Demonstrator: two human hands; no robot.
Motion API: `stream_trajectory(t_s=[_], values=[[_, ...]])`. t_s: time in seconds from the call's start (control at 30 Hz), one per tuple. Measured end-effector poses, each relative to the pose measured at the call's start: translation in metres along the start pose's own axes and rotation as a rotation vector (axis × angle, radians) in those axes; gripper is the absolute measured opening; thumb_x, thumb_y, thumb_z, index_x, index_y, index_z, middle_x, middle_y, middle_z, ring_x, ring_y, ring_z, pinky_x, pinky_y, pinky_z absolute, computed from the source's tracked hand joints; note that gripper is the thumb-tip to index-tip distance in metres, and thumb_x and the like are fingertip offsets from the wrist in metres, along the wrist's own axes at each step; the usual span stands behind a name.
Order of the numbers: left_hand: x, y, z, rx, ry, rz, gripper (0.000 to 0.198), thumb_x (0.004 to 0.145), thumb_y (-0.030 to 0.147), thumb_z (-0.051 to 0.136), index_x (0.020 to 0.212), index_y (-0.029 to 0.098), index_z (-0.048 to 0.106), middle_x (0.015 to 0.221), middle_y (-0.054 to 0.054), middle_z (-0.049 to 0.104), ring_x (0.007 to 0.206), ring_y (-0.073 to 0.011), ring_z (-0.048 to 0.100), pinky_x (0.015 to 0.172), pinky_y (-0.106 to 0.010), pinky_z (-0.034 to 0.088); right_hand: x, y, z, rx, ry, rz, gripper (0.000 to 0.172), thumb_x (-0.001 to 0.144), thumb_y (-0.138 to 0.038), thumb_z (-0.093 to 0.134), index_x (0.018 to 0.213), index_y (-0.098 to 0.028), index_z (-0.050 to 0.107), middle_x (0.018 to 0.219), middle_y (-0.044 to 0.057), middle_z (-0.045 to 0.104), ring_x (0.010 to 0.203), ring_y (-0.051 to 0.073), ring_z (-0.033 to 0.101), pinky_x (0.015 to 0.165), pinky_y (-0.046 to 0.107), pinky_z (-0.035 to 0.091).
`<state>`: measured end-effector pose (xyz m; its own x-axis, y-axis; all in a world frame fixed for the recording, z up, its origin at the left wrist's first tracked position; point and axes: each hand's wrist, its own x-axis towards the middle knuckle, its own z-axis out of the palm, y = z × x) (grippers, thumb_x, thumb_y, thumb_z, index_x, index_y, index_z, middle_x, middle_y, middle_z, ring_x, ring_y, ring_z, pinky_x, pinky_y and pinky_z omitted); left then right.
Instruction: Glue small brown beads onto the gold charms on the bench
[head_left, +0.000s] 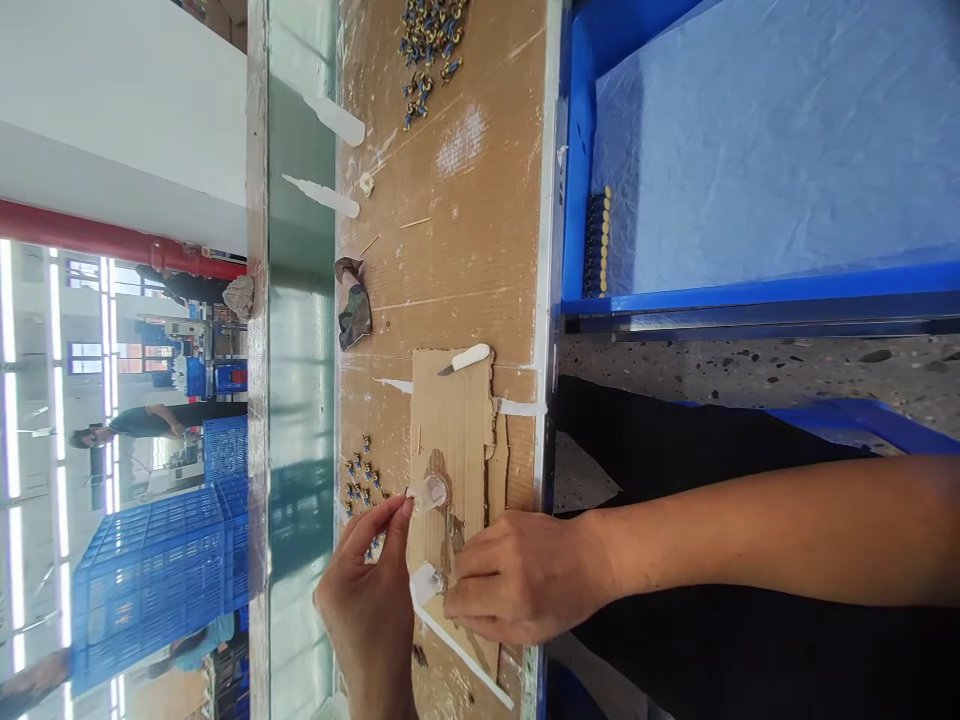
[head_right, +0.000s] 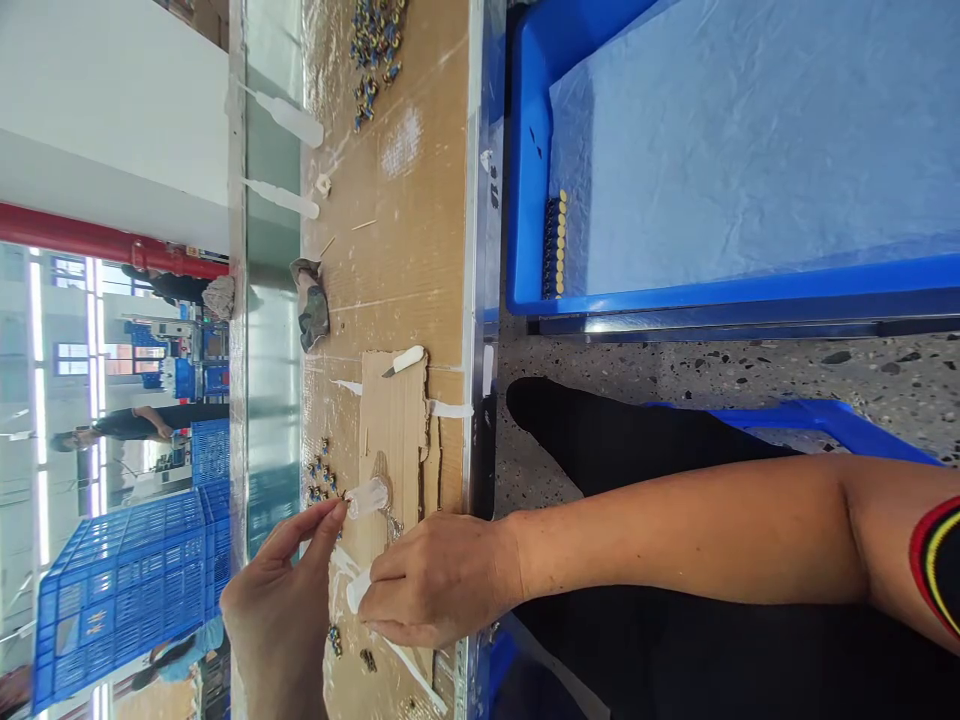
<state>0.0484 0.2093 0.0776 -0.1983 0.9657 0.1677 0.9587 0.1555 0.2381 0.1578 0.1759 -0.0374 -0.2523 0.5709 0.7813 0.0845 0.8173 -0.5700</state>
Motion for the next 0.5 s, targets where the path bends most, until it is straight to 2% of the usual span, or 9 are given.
stream_trajectory(t_s=[0.13,0.2,0.33,0.4,0.5], values=[[0.0,-0.001,0.0,-0.019,-0.012,-0.005,0.019,0.059,0.041,0.072,0.068,0.025,0.073,0.073,0.001,0.07,0.076,-0.0177,0.064,0.077,-0.029,0.047,0.0,0.001,0.003,0.008,0.014,-0.001,0.029,0.09,-0.023,0.037,0.072,-0.016,0.059,0.063,-0.001,0.054,0.055,0.007,0.049,0.049,0.022,0.038],[-0.001,-0.002,-0.001,-0.045,0.0,-0.055,0.022,0.057,0.042,0.074,0.07,0.024,0.074,0.073,0.0,0.071,0.077,-0.018,0.064,0.079,-0.029,0.048,-0.001,0.002,0.004,0.009,0.018,-0.008,0.028,0.091,-0.023,0.037,0.074,-0.016,0.058,0.063,-0.001,0.053,0.055,0.007,0.048,0.049,0.022,0.039],[-0.011,-0.011,-0.008,-0.205,0.06,-0.297,0.035,0.05,0.043,0.08,0.078,0.022,0.074,0.075,-0.001,0.072,0.076,-0.0161,0.065,0.076,-0.026,0.05,-0.002,0.0,0.004,0.002,0.061,0.006,0.027,0.091,-0.023,0.038,0.073,-0.016,0.057,0.061,-0.001,0.052,0.055,0.008,0.047,0.049,0.022,0.038],[-0.022,-0.018,-0.013,-0.294,0.079,-0.398,0.038,0.05,0.042,0.082,0.081,0.021,0.074,0.073,-0.001,0.072,0.073,-0.0139,0.064,0.072,-0.024,0.05,-0.003,-0.002,0.002,-0.003,0.087,0.011,0.026,0.091,-0.022,0.038,0.076,-0.015,0.058,0.061,-0.001,0.052,0.056,0.008,0.048,0.049,0.022,0.037],[-0.044,-0.031,-0.02,-0.527,0.132,-0.512,0.037,0.048,0.04,0.084,0.077,0.02,0.073,0.069,0.0,0.07,0.072,-0.0122,0.064,0.076,-0.023,0.05,-0.003,-0.003,-0.002,0.003,0.086,-0.021,0.023,0.091,-0.02,0.038,0.082,-0.014,0.058,0.063,0.0,0.053,0.059,0.008,0.049,0.052,0.021,0.038]])
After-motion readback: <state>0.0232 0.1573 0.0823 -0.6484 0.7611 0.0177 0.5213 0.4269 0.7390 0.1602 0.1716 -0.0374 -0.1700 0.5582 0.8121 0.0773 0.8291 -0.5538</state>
